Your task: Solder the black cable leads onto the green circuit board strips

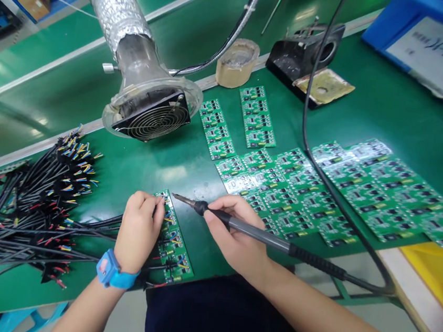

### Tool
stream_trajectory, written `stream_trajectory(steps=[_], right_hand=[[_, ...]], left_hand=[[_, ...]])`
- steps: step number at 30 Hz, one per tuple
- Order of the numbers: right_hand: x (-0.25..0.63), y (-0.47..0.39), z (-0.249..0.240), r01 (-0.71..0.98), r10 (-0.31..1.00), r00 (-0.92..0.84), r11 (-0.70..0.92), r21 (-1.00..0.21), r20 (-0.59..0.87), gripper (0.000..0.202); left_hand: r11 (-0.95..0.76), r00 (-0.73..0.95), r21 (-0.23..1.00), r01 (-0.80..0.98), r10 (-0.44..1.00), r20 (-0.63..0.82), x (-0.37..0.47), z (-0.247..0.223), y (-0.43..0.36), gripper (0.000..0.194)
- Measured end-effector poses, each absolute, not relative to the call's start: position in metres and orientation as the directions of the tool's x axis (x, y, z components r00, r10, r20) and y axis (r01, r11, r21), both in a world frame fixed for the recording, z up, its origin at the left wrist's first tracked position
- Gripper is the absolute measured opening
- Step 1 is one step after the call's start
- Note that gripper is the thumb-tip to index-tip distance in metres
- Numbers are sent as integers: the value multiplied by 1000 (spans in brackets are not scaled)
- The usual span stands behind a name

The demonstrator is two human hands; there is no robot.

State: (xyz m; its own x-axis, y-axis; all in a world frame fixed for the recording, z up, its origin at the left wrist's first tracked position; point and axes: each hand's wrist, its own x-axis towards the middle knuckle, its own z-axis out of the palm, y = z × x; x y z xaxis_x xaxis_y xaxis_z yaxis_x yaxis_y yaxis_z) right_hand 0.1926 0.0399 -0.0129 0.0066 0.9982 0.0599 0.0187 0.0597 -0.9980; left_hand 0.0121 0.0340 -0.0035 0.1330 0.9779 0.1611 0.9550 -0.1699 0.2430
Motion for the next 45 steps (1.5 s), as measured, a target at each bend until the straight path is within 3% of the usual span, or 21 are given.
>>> stream_trajectory(steps=[7,12,20,30,45], right_hand=[[192,40,-15,19,998,-6,60,-998,60,6],[193,41,-12,26,998,-10,68,-997,68,5],[191,42,-12,77,998,-52,39,-996,35,4],[189,41,-11,116,997,-80,24,-993,15,4],[189,41,-13,101,999,-38,27,-994,23,5]], left_hand=[[-171,135,196,966,973,186,13,-2,32,10],[-168,147,175,970,981,127,13,-2,34,11],[-127,81,322,938,985,154,12,-1,43,7],[-92,57,358,929,993,106,11,5,49,7],[-77,47,290,954,993,110,14,4,50,9]])
